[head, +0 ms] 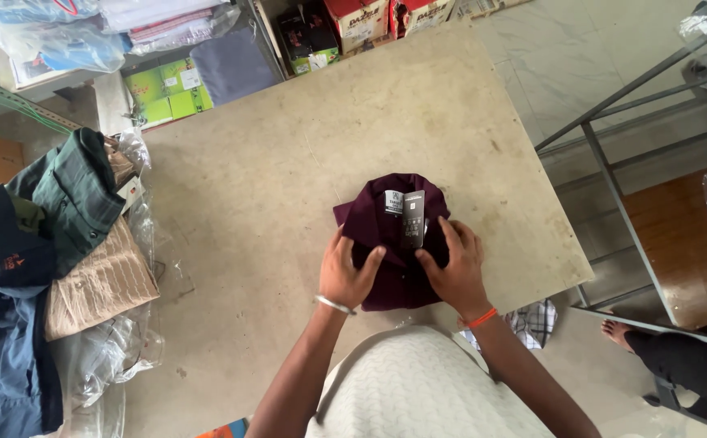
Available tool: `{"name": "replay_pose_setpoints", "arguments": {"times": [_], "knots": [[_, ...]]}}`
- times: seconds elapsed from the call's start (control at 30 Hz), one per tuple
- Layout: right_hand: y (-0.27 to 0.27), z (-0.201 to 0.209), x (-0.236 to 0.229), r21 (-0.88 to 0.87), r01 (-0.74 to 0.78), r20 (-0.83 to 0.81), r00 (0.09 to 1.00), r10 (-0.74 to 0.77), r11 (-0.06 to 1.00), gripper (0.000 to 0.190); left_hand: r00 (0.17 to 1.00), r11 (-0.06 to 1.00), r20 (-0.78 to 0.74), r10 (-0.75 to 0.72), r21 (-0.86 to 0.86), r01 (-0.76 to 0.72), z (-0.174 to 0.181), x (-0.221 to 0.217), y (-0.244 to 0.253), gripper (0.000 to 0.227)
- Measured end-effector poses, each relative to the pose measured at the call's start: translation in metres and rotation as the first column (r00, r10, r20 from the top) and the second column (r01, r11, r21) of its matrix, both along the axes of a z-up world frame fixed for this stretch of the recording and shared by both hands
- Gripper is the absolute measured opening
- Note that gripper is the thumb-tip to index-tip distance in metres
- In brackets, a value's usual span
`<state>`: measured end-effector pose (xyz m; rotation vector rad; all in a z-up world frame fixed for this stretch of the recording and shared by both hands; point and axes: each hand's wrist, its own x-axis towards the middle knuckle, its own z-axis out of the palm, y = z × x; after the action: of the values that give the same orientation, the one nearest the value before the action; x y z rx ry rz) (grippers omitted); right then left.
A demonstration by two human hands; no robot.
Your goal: The person spreads a maroon shirt face-down on a table, smooths it with both hands, folds the sleeves and sides inward, then folds it into a compact rectangle. They turn the folded shirt over, adjust it, and place it into a clear plastic bag on the table.
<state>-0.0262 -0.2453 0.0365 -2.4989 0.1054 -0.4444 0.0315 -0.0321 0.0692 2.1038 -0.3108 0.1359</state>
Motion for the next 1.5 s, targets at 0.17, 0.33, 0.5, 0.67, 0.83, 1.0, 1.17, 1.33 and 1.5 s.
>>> {"name": "replay_pose_setpoints", "arguments": {"times": [0.17,0.33,0.5,0.67,0.83,1.0,1.17,1.33,1.5], "knots": [[-0.014,-0.017,0.021,0.178,-0.003,0.056,0.998,-0.007,0.984,0.052,0.993,0.995,-0.063,0.097,0.034,-0.095,-0.040,0.016,-0.013,0.043],[-0.010,0.024,0.049,0.356,0.163,-0.193,0.976,-0.098,0.920,0.050,0.956,0.963,-0.287,0.064,-0.235,-0.135,-0.030,0.028,-0.016,0.067],[-0.008,0.018,0.057,0.146,0.159,-0.212,0.969,-0.126,0.976,0.046,0.772,0.614,-0.614,-0.164,-0.676,-0.407,-0.023,0.037,-0.017,0.061],[-0.008,0.009,0.057,0.150,0.134,-0.165,0.980,-0.109,0.980,0.037,0.935,0.840,-0.300,0.189,-0.444,-0.312,-0.049,0.031,-0.013,0.048],[-0.009,0.003,0.057,0.333,0.145,-0.230,0.971,-0.069,0.932,0.044,0.966,0.924,-0.159,0.205,0.356,-0.138,0.015,0.025,-0.021,0.049],[-0.010,-0.018,0.058,0.291,0.084,-0.201,0.979,-0.025,0.953,0.043,0.946,0.993,-0.303,0.117,0.046,-0.108,-0.011,0.027,-0.030,0.052],[-0.007,-0.015,0.057,0.270,0.041,-0.160,0.987,0.003,0.962,0.040,0.785,0.728,-0.604,-0.140,-0.600,-0.331,-0.054,0.033,-0.028,0.046],[-0.004,-0.009,0.057,0.310,0.134,-0.300,0.953,-0.036,0.941,0.042,0.965,0.992,-0.235,0.118,-0.017,-0.126,-0.004,0.026,-0.025,0.049],[-0.021,-0.024,0.062,0.274,0.050,-0.279,0.960,0.030,0.960,0.045,0.990,0.866,0.071,0.119,0.480,-0.138,0.004,0.023,-0.026,0.038]]}}
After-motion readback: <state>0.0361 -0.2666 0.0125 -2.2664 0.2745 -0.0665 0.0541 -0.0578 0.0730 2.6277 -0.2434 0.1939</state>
